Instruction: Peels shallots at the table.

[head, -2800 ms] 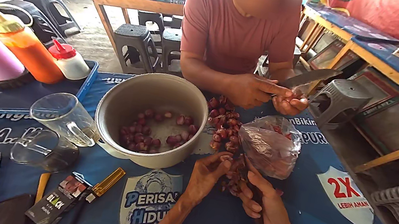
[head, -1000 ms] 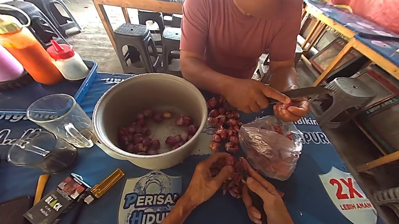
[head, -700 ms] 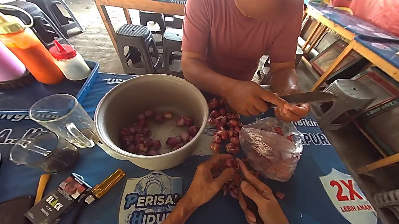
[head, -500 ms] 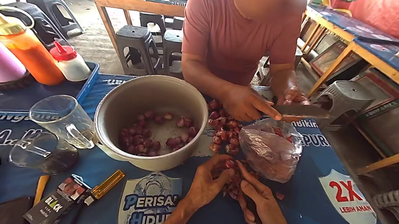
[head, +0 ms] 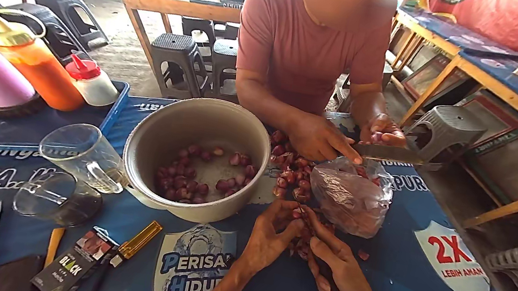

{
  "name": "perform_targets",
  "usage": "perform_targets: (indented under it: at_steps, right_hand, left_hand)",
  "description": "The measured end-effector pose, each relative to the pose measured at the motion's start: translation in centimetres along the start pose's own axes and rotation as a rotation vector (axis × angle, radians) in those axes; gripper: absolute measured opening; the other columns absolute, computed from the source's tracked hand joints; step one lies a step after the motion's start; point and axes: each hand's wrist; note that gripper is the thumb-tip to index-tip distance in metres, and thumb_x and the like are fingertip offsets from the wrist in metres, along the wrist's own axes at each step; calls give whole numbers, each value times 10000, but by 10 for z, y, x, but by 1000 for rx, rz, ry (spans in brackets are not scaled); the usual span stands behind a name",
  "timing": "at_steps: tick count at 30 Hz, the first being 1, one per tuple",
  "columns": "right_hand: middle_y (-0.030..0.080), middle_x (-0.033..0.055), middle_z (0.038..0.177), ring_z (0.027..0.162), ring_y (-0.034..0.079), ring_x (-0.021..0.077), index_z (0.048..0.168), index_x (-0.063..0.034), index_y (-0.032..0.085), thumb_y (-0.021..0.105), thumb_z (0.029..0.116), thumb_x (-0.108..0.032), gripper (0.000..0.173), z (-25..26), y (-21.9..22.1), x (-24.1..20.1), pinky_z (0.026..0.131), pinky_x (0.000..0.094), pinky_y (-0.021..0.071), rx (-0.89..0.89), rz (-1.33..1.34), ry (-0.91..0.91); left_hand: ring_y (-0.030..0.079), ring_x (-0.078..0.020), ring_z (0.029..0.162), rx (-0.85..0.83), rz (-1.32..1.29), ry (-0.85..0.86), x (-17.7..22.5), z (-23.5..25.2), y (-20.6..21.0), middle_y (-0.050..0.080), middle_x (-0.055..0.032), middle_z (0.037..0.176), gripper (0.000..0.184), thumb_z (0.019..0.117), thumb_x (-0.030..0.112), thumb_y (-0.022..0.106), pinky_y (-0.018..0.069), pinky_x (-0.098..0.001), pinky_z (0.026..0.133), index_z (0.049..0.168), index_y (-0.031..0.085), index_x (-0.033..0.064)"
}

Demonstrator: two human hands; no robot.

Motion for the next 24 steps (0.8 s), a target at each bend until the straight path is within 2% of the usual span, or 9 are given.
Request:
perform_targets:
  at_steps: [2,4,6,11,14,19,22,24]
  right_hand:
    - [604,0,793,426,457,51,1605,-149,344,405,1058,-162,550,0,1,0,352,182,407,28,-9,-1]
    - [567,-16,694,399,439,45,1585,-115,379,400,1061,-157,526,1,2,1,340,185,392,77,-7,13]
    - [546,-17,665,395,436,44,1592,-127,366,384,1064,-167,530,0,0,0,340,180,388,78,31,41]
    - [576,2,720,405,455,46,1614,-166,315,373,1058,-169,559,-1,-2,-1,342,172,398,9,90,21]
    - [579,4,749,414,452,50,1610,-184,336,382,1066,-169,546,0,0,-1,348,177,401,18,54,27]
    - [564,-7,674,387,435,42,1574,-118,403,381,1070,-157,506,1,0,2,334,181,390,96,27,-1]
    - [572,-1,680,396,450,41,1585,-131,383,385,1071,-177,516,-1,-2,0,341,175,398,89,95,30]
    - [562,1,656,391,456,42,1597,-138,355,372,1069,-172,530,-2,-2,-2,336,174,392,82,158,50]
  left_hand:
    - [706,-105,950,18,-11,13,0,1,0,710,-107,1080,299,968,31,623,596,-267,857,1229,567,-103]
    - [705,-119,976,26,-22,24,0,2,-2,704,-126,1108,302,966,21,615,594,-276,881,1235,578,-111]
    - [696,-114,995,28,-15,31,-1,2,-1,696,-129,1133,306,962,18,607,587,-267,890,1239,588,-109]
    - [695,-113,1005,37,-17,13,2,2,-1,688,-127,1148,343,951,20,626,586,-260,893,1264,573,-110]
    - [702,-124,981,37,-40,18,0,1,1,690,-127,1101,307,927,-3,652,594,-270,884,1200,568,-112]
    - [709,-123,967,30,-49,6,1,0,2,702,-119,1085,278,927,-9,656,596,-267,880,1179,583,-100]
    - [698,-115,982,8,-61,-12,1,1,1,696,-114,1096,282,955,9,616,589,-271,886,1210,573,-104]
    - [702,-141,999,-3,-84,-49,0,2,-2,694,-126,1124,297,986,24,566,590,-308,903,1255,555,-102]
Point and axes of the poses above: each hand's wrist, its own z-axis towards the middle knuckle, its own y-axis out of the palm, x = y × z
